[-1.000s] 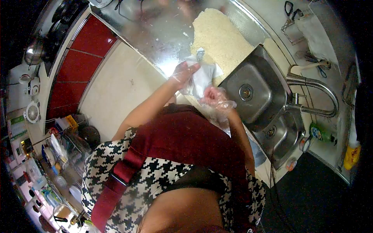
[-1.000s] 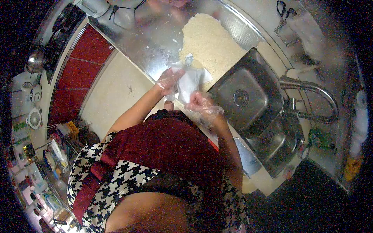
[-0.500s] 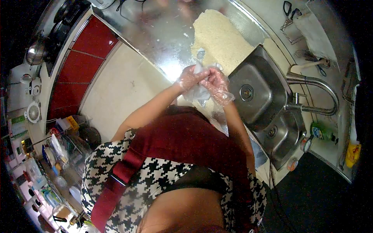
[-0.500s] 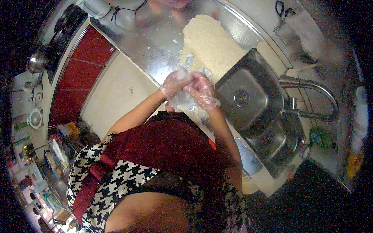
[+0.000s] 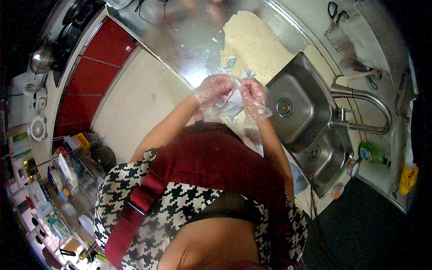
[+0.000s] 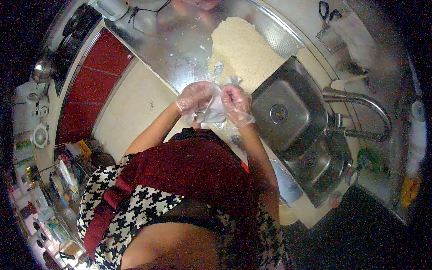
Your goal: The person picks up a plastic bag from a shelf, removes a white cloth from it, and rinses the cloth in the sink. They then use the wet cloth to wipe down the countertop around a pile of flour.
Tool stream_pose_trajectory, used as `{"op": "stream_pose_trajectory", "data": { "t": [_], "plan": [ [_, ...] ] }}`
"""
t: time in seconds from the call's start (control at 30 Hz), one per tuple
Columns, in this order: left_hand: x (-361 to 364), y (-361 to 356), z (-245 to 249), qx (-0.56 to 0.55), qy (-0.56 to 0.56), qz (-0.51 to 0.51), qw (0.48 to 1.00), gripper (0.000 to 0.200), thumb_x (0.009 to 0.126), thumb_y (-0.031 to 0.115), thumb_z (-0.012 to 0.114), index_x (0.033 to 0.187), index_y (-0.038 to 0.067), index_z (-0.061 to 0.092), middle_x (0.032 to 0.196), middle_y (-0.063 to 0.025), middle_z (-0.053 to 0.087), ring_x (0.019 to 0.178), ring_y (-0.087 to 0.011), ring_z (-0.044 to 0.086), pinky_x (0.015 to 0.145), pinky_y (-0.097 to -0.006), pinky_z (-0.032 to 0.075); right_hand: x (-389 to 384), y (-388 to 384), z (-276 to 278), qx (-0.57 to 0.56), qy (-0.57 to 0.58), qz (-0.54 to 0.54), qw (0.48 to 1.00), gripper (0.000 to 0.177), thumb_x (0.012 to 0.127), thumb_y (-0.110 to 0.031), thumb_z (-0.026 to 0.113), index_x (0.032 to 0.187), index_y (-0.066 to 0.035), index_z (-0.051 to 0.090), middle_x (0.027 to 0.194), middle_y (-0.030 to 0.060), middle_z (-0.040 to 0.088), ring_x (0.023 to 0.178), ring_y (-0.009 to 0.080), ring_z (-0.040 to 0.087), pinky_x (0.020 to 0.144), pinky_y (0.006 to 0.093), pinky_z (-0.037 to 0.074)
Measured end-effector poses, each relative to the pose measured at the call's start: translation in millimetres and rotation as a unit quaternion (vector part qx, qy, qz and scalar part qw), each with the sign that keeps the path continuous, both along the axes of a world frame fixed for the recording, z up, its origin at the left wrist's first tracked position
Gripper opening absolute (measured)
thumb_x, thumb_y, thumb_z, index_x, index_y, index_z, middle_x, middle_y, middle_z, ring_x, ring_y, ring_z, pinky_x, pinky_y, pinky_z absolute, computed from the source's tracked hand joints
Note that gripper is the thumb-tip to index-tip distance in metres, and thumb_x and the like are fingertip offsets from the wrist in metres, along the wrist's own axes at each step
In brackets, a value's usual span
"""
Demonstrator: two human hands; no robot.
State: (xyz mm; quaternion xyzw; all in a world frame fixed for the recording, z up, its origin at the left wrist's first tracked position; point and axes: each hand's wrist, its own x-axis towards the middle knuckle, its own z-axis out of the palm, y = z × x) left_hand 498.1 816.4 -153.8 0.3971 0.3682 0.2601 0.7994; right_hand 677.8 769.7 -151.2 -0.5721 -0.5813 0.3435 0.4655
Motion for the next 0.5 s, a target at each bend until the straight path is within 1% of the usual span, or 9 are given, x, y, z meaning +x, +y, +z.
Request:
{"op": "stream_pose_trajectory", "data": {
  "t": [0.03,0.1,0.13,0.2,0.23,0.3,0.33,0.4,0.5],
  "plan": [
    [1,1,7,0.0,0.0,0.001,1.0,0.03,0.08,0.019,0.062,0.105,0.005,0.054,0.091,-0.0026,0.057,0.08,-0.0128,0.054,0.068,-0.0257,0.047,-1,1,5,0.0,0.0,0.001,1.0,0.011,0.076,-0.013,0.061,0.083,-0.004,0.059,0.076,0.0087,0.06,0.064,0.018,0.057,0.06,0.0302,0.046],
    [3,4,24,-0.022,0.07,-0.012,0.997,0.029,0.08,0.021,0.062,0.104,0.005,0.055,0.089,-0.0027,0.057,0.08,-0.0119,0.053,0.07,-0.0268,0.046,-1,2,17,0.072,-0.096,0.045,0.992,0.011,0.076,-0.012,0.06,0.083,-0.004,0.059,0.078,0.0107,0.059,0.067,0.0198,0.058,0.062,0.0296,0.046],
    [4,4,21,-0.023,0.069,-0.012,0.997,0.029,0.08,0.021,0.062,0.104,0.005,0.055,0.089,-0.0027,0.057,0.08,-0.0119,0.053,0.07,-0.0268,0.046,-2,1,22,0.072,-0.096,0.045,0.992,0.011,0.076,-0.012,0.06,0.083,-0.004,0.059,0.078,0.0107,0.059,0.067,0.0198,0.058,0.062,0.0296,0.046],
    [5,4,14,0.148,0.143,-0.003,0.979,0.025,0.081,0.022,0.061,0.099,0.005,0.056,0.088,-0.0021,0.058,0.081,-0.0115,0.052,0.072,-0.0276,0.045,-4,-1,28,0.048,-0.093,0.098,0.99,0.011,0.076,-0.012,0.06,0.085,-0.005,0.059,0.08,0.0085,0.059,0.07,0.0166,0.057,0.065,0.0282,0.046],
    [5,3,19,0.148,0.142,-0.003,0.979,0.025,0.081,0.022,0.061,0.099,0.005,0.056,0.088,-0.0021,0.058,0.081,-0.0115,0.052,0.072,-0.0276,0.045,-2,-1,23,0.048,-0.093,0.098,0.99,0.011,0.076,-0.012,0.06,0.085,-0.005,0.059,0.08,0.0085,0.059,0.07,0.0166,0.057,0.065,0.0282,0.046],
    [6,2,32,0.133,0.172,0.006,0.976,0.022,0.08,0.022,0.062,0.092,0.005,0.056,0.087,-0.0014,0.057,0.082,-0.0116,0.052,0.075,-0.0282,0.044,3,-3,3,0.027,0.051,0.091,0.994,0.013,0.079,-0.013,0.061,0.088,-0.005,0.058,0.08,0.0046,0.058,0.069,0.0124,0.054,0.064,0.0271,0.046],
    [6,2,31,0.133,0.172,0.006,0.976,0.022,0.08,0.022,0.062,0.092,0.005,0.056,0.087,-0.0014,0.057,0.082,-0.0116,0.052,0.075,-0.0282,0.044,4,-3,0,0.026,0.052,0.091,0.994,0.013,0.079,-0.013,0.061,0.088,-0.005,0.058,0.08,0.0046,0.058,0.069,0.0124,0.054,0.064,0.0271,0.046],
    [4,2,27,0.201,0.157,0.004,0.967,0.016,0.079,0.018,0.063,0.087,0.006,0.056,0.077,0.0019,0.054,0.072,-0.0065,0.048,0.067,-0.0225,0.042,5,-4,-3,-0.062,0.266,0.013,0.962,0.014,0.082,-0.012,0.06,0.091,-0.003,0.054,0.076,0.0022,0.054,0.066,0.0095,0.052,0.059,0.0231,0.045],
    [6,4,11,0.221,0.096,0.036,0.97,0.014,0.077,0.014,0.064,0.084,0.006,0.056,0.078,0.0021,0.054,0.072,-0.0064,0.048,0.066,-0.0224,0.042,3,-2,10,-0.108,0.296,0.014,0.949,0.017,0.082,-0.013,0.061,0.093,-0.004,0.053,0.072,0.0008,0.053,0.059,0.0068,0.049,0.053,0.0202,0.042]
  ]
}}
